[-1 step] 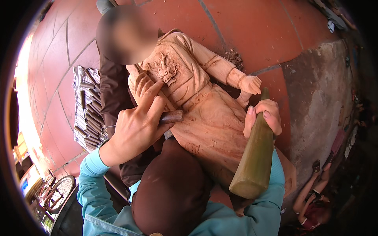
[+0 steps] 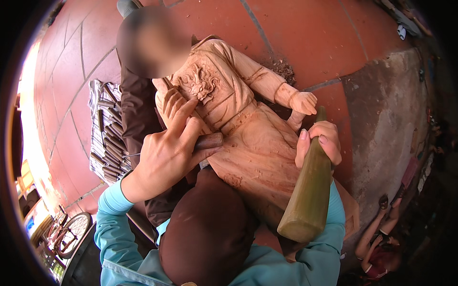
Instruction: The person is carving a wooden statue of a figure using a chisel and a mallet. They repeatedly strike the chisel with the mallet to shape the wood, focusing on the torso and arm areas of the sculpture.
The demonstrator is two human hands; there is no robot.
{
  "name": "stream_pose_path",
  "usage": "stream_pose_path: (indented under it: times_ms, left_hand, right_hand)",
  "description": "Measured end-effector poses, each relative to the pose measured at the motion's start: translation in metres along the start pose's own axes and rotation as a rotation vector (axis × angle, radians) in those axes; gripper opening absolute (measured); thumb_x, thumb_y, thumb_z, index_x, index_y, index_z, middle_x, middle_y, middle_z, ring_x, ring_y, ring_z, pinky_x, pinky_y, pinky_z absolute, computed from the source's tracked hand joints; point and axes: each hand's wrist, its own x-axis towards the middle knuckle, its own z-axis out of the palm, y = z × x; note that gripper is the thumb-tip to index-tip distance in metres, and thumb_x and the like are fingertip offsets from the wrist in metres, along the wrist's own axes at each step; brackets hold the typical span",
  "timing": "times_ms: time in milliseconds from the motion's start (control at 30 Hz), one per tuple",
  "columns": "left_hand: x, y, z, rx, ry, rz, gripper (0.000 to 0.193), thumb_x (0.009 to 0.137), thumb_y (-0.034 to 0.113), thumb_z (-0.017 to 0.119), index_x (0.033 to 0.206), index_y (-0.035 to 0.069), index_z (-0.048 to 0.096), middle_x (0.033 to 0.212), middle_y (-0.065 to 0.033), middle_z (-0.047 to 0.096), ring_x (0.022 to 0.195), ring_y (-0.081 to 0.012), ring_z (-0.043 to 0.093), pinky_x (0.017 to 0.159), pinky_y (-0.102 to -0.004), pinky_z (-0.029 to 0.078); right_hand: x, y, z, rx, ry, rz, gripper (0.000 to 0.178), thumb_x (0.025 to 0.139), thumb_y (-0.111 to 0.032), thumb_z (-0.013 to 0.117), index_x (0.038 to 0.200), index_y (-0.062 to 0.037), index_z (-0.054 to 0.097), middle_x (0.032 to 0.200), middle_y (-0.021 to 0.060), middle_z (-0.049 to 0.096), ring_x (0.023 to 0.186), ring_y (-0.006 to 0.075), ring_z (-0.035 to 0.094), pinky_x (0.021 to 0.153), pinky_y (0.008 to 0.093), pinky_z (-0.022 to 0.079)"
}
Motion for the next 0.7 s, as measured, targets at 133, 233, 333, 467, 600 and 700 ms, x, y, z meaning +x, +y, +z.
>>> stream_pose_path:
  times_ms: [133, 233, 333, 467, 600, 700]
  left_hand:
    - [0.006, 0.007, 0.002, 0.040, -0.012, 0.009, 0.040, 0.081, 0.034, 0.069, 0.102, 0.004, 0.053, 0.137, -0.0275, 0.047, 0.096, -0.0305, 0.066, 0.054, -0.0327, 0.056]
    - [0.009, 0.011, 0.008, 0.148, -0.020, 0.059, 0.037, 0.083, 0.035, 0.066, 0.100, 0.006, 0.052, 0.140, -0.0316, 0.044, 0.104, -0.0315, 0.065, 0.057, -0.0320, 0.056]
    - [0.022, 0.004, 0.009, 0.026, 0.003, 0.192, 0.039, 0.086, 0.042, 0.063, 0.097, 0.006, 0.052, 0.117, -0.0263, 0.059, 0.084, -0.0266, 0.069, 0.050, -0.0350, 0.052]
    - [0.037, 0.031, -0.018, -0.445, -0.079, 0.323, 0.025, 0.086, 0.032, 0.069, 0.101, 0.014, 0.061, 0.075, -0.0010, 0.056, 0.059, -0.0187, 0.062, 0.047, -0.0291, 0.046]
    - [0.046, 0.049, 0.005, -0.377, 0.449, 0.716, 0.019, 0.075, 0.021, 0.066, 0.092, 0.014, 0.059, 0.069, 0.0024, 0.040, 0.054, -0.0097, 0.045, 0.043, -0.0223, 0.035]
    - [0.055, 0.045, 0.021, -0.479, 0.514, 0.857, 0.017, 0.080, 0.019, 0.068, 0.081, 0.012, 0.053, 0.067, 0.0013, 0.038, 0.052, -0.0126, 0.043, 0.043, -0.0242, 0.033]
  right_hand:
    - [-0.001, 0.000, 0.000, 0.020, -0.006, 0.010, 0.065, 0.082, 0.015, 0.054, 0.134, -0.0127, 0.028, 0.087, 0.0119, 0.051, 0.069, 0.0216, 0.051, 0.062, 0.0371, 0.048]
    - [-0.001, 0.003, 0.003, 0.043, 0.035, -0.015, 0.060, 0.080, 0.015, 0.058, 0.127, -0.0089, 0.031, 0.088, 0.0117, 0.049, 0.066, 0.0201, 0.049, 0.057, 0.0357, 0.045]
    - [-0.001, 0.003, 0.004, 0.052, 0.039, -0.016, 0.059, 0.080, 0.015, 0.058, 0.128, -0.0086, 0.031, 0.087, 0.0120, 0.049, 0.065, 0.0201, 0.048, 0.056, 0.0354, 0.045]
    - [-0.001, 0.006, 0.001, 0.050, 0.064, -0.013, 0.058, 0.081, 0.014, 0.058, 0.128, -0.0084, 0.031, 0.086, 0.0123, 0.049, 0.064, 0.0204, 0.048, 0.055, 0.0355, 0.045]
    - [-0.004, 0.007, 0.006, 0.059, 0.105, 0.001, 0.059, 0.082, 0.013, 0.058, 0.129, -0.0078, 0.031, 0.086, 0.0125, 0.050, 0.063, 0.0206, 0.048, 0.055, 0.0352, 0.046]
    - [0.000, 0.005, 0.003, 0.057, 0.089, -0.013, 0.059, 0.082, 0.013, 0.058, 0.130, -0.0075, 0.031, 0.086, 0.0127, 0.050, 0.064, 0.0205, 0.048, 0.055, 0.0347, 0.046]
